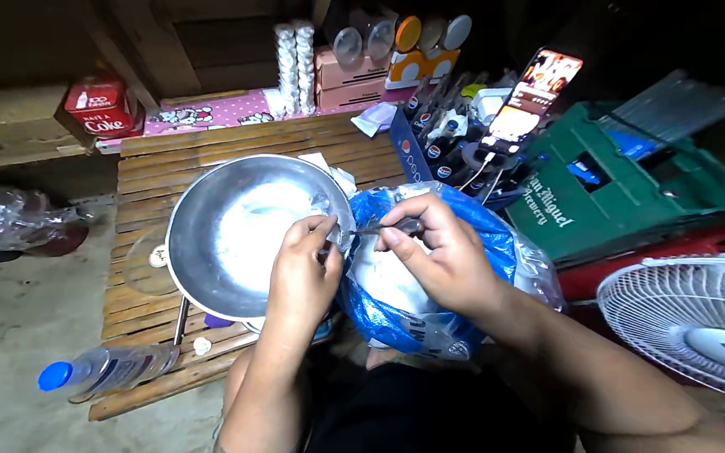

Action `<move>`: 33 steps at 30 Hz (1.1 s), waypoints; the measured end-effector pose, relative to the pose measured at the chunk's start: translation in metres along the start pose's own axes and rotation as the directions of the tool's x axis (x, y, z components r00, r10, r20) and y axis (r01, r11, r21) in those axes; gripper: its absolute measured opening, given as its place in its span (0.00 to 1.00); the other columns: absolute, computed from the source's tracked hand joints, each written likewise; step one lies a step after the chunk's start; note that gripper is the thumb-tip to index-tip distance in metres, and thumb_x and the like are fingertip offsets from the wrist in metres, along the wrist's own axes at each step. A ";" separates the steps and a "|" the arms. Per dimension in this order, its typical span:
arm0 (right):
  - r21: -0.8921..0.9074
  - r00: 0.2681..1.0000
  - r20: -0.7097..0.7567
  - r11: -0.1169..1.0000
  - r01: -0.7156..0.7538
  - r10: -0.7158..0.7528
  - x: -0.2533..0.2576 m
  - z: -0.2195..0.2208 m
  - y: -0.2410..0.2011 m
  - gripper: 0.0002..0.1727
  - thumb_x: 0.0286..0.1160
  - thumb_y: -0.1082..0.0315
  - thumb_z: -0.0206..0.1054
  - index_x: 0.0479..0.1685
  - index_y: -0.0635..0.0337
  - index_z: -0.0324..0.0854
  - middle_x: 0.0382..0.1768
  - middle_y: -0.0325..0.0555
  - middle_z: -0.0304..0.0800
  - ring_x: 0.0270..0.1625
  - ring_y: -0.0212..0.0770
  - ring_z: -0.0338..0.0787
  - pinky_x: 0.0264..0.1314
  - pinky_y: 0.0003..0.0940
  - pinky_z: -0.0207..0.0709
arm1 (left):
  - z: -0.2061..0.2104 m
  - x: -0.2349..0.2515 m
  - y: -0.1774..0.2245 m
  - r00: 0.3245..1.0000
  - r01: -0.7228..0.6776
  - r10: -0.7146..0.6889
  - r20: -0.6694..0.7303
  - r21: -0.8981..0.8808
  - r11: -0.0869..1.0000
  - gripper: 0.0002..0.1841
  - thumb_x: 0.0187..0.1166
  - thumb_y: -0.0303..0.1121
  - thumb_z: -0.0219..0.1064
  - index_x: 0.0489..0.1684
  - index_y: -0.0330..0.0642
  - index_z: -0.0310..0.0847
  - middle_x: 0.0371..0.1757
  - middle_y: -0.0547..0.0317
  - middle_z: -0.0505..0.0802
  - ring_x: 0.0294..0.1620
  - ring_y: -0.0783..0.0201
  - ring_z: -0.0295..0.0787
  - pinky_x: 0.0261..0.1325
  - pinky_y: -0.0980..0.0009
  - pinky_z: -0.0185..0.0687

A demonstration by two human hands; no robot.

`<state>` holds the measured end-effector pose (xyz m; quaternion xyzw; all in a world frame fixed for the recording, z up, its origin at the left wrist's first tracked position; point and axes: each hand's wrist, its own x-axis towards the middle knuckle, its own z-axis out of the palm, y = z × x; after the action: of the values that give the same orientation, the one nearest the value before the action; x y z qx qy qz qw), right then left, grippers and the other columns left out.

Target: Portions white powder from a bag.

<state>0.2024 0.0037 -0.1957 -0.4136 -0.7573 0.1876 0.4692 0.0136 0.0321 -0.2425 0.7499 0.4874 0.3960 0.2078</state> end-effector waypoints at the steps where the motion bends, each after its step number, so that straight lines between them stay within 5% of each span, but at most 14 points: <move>1: -0.063 0.999 0.017 0.997 0.043 -0.042 0.000 0.002 0.000 0.09 0.83 0.69 0.61 0.52 0.65 0.78 0.37 0.40 0.88 0.40 0.26 0.89 0.48 0.23 0.86 | -0.001 -0.001 0.000 1.000 0.000 0.000 -0.001 -0.007 1.000 0.18 0.77 0.26 0.69 0.66 0.39 0.87 0.63 0.48 0.89 0.43 0.65 0.91 0.43 0.70 0.90; 9: -0.350 0.968 0.015 0.906 0.239 -0.250 -0.002 -0.013 -0.007 0.10 0.87 0.67 0.56 0.51 0.64 0.80 0.37 0.42 0.89 0.42 0.32 0.88 0.52 0.28 0.84 | -0.011 -0.004 -0.002 0.999 -0.018 0.017 -0.036 -0.040 0.999 0.19 0.76 0.26 0.67 0.66 0.39 0.88 0.64 0.49 0.88 0.43 0.69 0.91 0.43 0.76 0.89; 14: -0.343 0.967 -0.040 0.913 0.223 -0.251 -0.010 -0.025 -0.008 0.10 0.89 0.66 0.56 0.52 0.63 0.78 0.38 0.42 0.87 0.43 0.29 0.87 0.52 0.27 0.84 | -0.008 -0.003 -0.003 0.999 -0.008 0.007 -0.034 -0.039 0.999 0.19 0.76 0.26 0.67 0.67 0.39 0.87 0.66 0.48 0.88 0.44 0.67 0.92 0.44 0.73 0.90; 19: -0.003 0.960 -0.278 1.000 -0.030 0.028 -0.033 -0.051 0.008 0.06 0.92 0.63 0.55 0.58 0.48 0.73 0.42 0.27 0.87 0.43 0.23 0.89 0.49 0.22 0.86 | -0.005 -0.004 -0.003 1.000 -0.011 0.011 -0.005 -0.004 1.000 0.19 0.76 0.26 0.67 0.67 0.40 0.87 0.65 0.49 0.88 0.44 0.67 0.91 0.44 0.72 0.89; 22: 0.291 0.884 -0.381 0.943 -0.162 0.269 -0.052 -0.063 0.027 0.07 0.91 0.65 0.54 0.58 0.46 0.75 0.39 0.28 0.87 0.39 0.25 0.88 0.48 0.23 0.85 | -0.003 -0.005 -0.004 0.999 -0.026 0.026 0.028 0.003 1.000 0.20 0.77 0.26 0.67 0.68 0.40 0.86 0.66 0.49 0.87 0.44 0.66 0.91 0.44 0.71 0.90; 25: 0.401 0.808 -0.367 0.862 -0.310 0.461 -0.075 -0.069 0.050 0.08 0.91 0.65 0.53 0.55 0.47 0.77 0.34 0.29 0.86 0.35 0.24 0.86 0.45 0.21 0.83 | -0.003 -0.006 -0.006 0.999 -0.031 0.031 0.039 0.017 0.999 0.21 0.77 0.27 0.67 0.69 0.41 0.86 0.67 0.48 0.87 0.45 0.65 0.92 0.43 0.70 0.90; 27: 0.288 0.790 -0.340 0.857 -0.428 0.509 -0.090 -0.067 0.066 0.09 0.91 0.64 0.52 0.56 0.52 0.77 0.30 0.28 0.85 0.32 0.23 0.85 0.41 0.21 0.82 | -0.002 -0.006 -0.008 0.999 -0.027 0.026 0.039 0.030 0.999 0.20 0.77 0.28 0.67 0.69 0.42 0.86 0.67 0.49 0.87 0.44 0.65 0.92 0.42 0.69 0.90; 30: -0.126 0.863 -0.262 0.871 -0.475 0.433 -0.108 -0.060 0.088 0.15 0.90 0.65 0.52 0.58 0.63 0.80 0.31 0.39 0.86 0.31 0.29 0.85 0.40 0.29 0.83 | -0.003 -0.007 -0.009 0.998 -0.031 0.028 0.054 0.051 0.998 0.20 0.78 0.30 0.65 0.70 0.42 0.85 0.68 0.47 0.87 0.44 0.63 0.92 0.40 0.67 0.89; 33: -0.382 0.908 -0.174 0.824 -0.419 0.381 -0.115 -0.057 0.099 0.16 0.90 0.64 0.53 0.59 0.62 0.82 0.37 0.47 0.91 0.41 0.41 0.91 0.51 0.45 0.86 | -0.003 -0.008 -0.012 0.998 -0.030 0.027 0.057 0.057 0.998 0.20 0.79 0.31 0.64 0.70 0.42 0.85 0.68 0.47 0.87 0.44 0.63 0.92 0.41 0.67 0.89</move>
<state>0.3214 -0.0366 -0.2981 -0.6602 -0.6540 0.0997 0.3557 0.0023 0.0304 -0.2520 0.7734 0.4818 0.3634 0.1942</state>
